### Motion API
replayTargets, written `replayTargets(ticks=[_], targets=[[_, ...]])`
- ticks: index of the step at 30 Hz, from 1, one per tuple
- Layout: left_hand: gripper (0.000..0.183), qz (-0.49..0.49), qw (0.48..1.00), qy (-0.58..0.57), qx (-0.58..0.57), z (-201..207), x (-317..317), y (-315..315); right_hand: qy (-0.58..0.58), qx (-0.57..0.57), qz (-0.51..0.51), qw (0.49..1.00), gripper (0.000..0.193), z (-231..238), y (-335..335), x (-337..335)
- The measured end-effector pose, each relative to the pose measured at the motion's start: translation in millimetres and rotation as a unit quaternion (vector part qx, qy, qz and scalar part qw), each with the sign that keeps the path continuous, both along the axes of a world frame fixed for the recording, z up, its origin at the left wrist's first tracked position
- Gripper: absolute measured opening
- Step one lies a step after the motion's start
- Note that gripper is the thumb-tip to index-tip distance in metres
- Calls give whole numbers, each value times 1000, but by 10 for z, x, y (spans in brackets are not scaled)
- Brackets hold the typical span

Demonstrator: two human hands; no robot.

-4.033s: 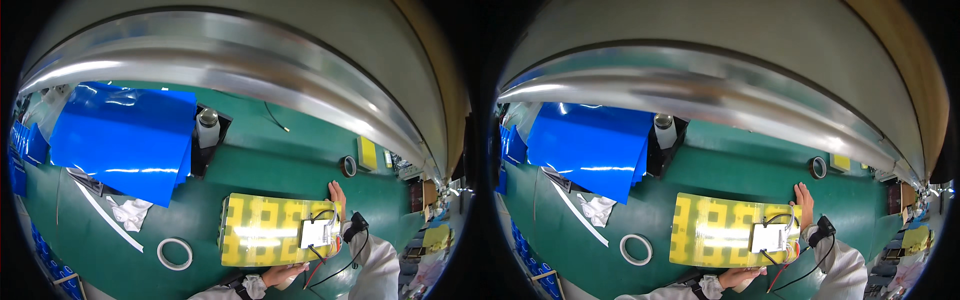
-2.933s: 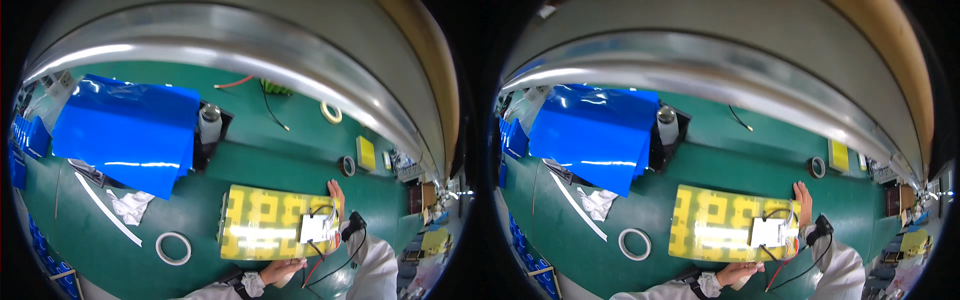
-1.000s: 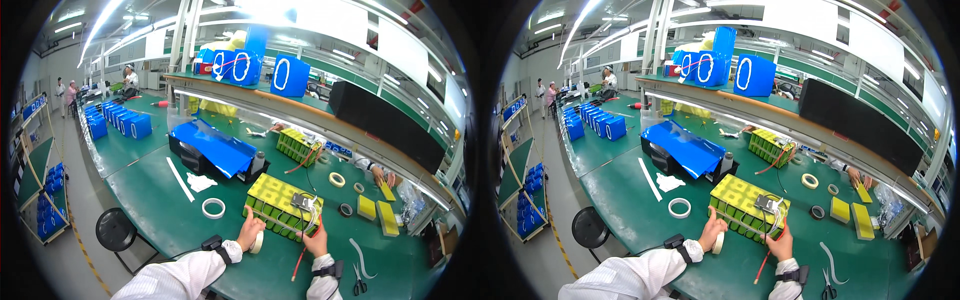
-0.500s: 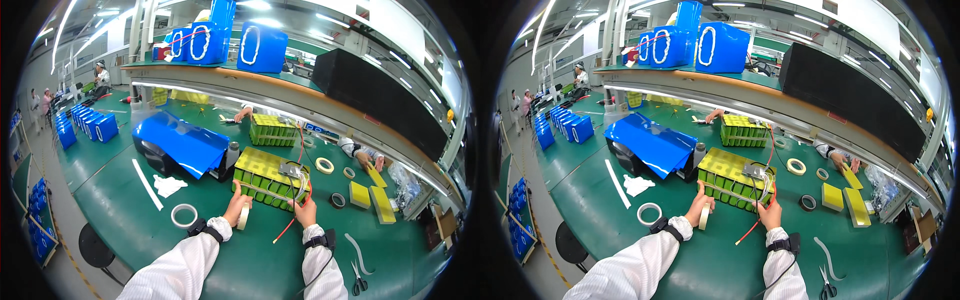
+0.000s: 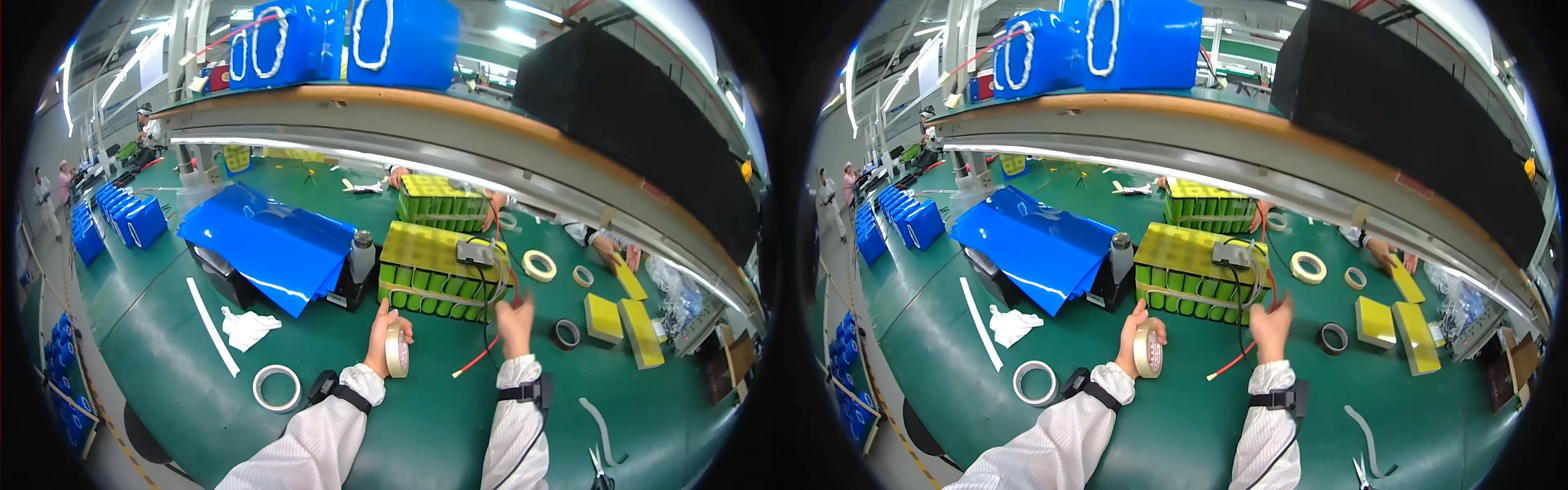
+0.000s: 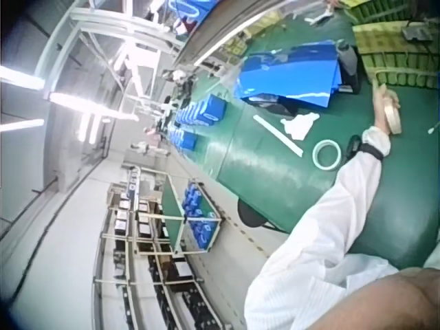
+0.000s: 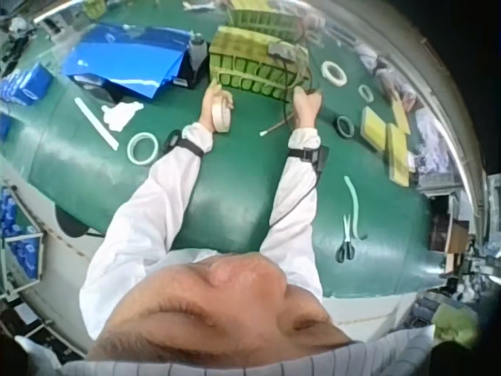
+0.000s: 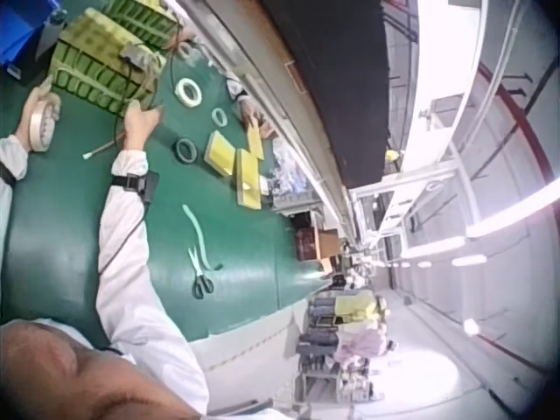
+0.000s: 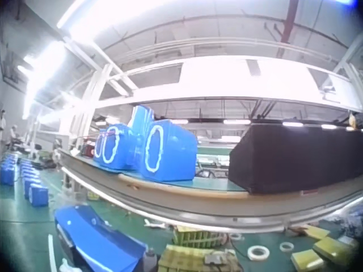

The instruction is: The recorder is assembling battery packs by applying adhesive tape and managing wiring at a factory assembly station.

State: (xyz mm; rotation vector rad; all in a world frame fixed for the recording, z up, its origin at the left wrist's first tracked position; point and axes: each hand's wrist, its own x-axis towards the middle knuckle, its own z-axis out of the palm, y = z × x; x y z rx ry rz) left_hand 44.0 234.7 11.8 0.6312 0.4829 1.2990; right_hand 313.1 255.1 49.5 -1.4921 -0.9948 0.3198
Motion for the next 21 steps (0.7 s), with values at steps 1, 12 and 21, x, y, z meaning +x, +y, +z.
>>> replayTargets(ticks=[1,12,21], targets=[[86,26,1000,5,9,15,-39,-63,-216,99,-51,970,69,290,-104,-172],[72,43,995,70,53,-17,-70,-116,-433,-169,163,870,61,1032,-555,-1274],[73,44,995,70,52,9,-47,-114,-454,-156,166,861,74,900,-443,-1135]])
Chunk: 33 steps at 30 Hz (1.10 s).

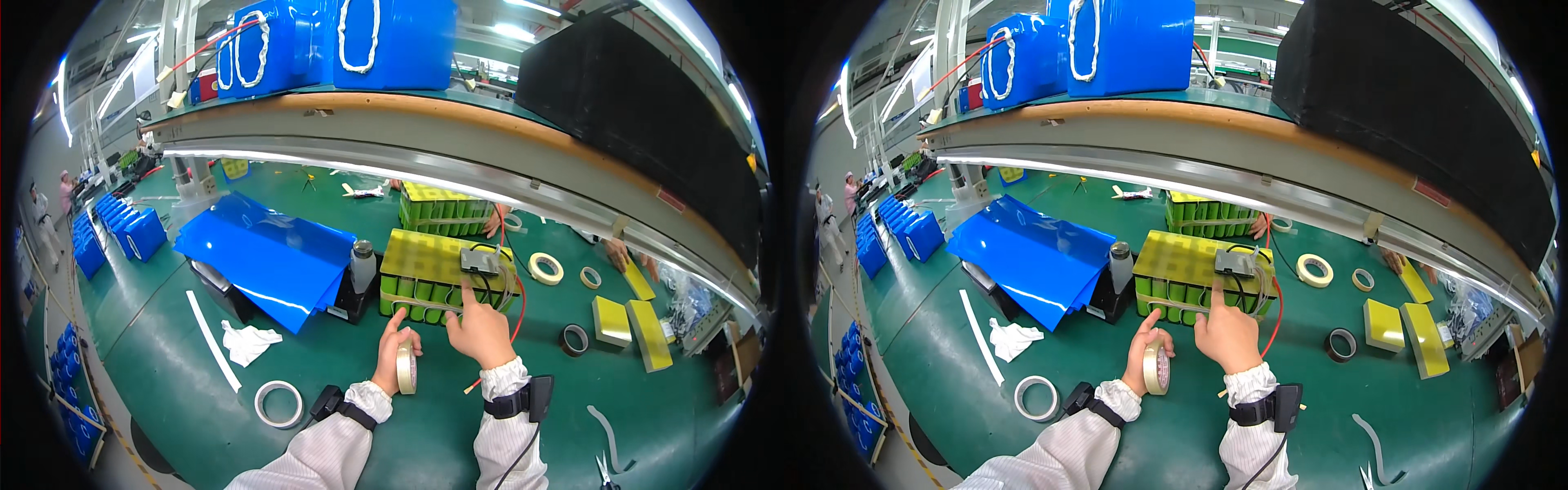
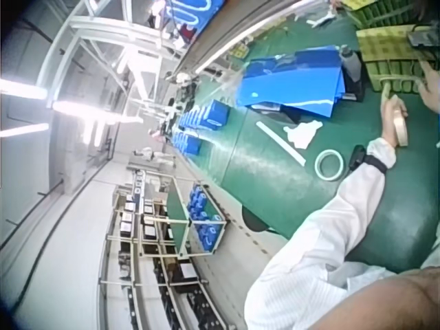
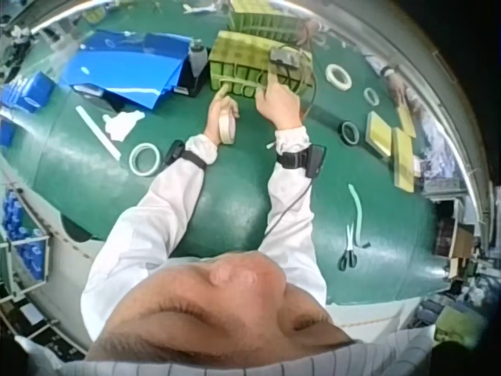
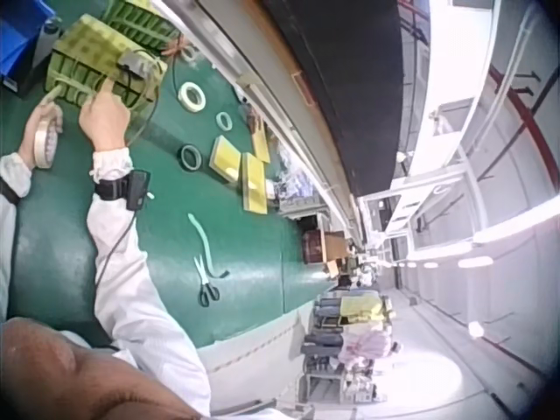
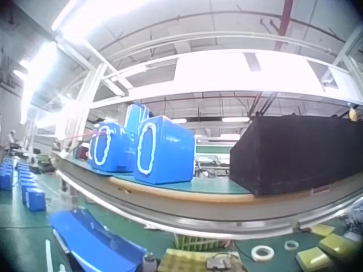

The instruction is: The recorder is assembling battery packs by applying adhesive tape and managing wiring at a factory assembly station.

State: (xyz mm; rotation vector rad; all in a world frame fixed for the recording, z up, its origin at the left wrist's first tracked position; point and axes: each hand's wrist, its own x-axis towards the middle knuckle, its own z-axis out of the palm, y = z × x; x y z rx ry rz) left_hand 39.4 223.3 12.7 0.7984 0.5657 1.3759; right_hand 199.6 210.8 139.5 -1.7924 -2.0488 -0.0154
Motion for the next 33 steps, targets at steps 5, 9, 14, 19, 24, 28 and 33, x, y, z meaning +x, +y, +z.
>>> replayTargets(ticks=[5,9,14,19,24,28,33], targets=[[69,-6,1000,2,1,36,-9,28,2,4,5,1000,73,-1,44,-22],[55,0,1000,9,19,75,-68,14,19,27,8,999,67,35,71,-81],[32,-17,999,41,32,-33,-15,11,37,56,29,997,63,-131,109,125],[29,-19,999,37,12,-45,-63,-72,59,21,24,998,61,-136,57,88],[29,-17,999,28,20,-74,15,11,48,59,18,997,60,-166,135,129],[30,-5,999,22,43,2,-67,60,56,54,19,997,58,-49,140,26],[26,-20,999,24,10,77,-44,21,30,-2,26,999,68,34,68,79]])
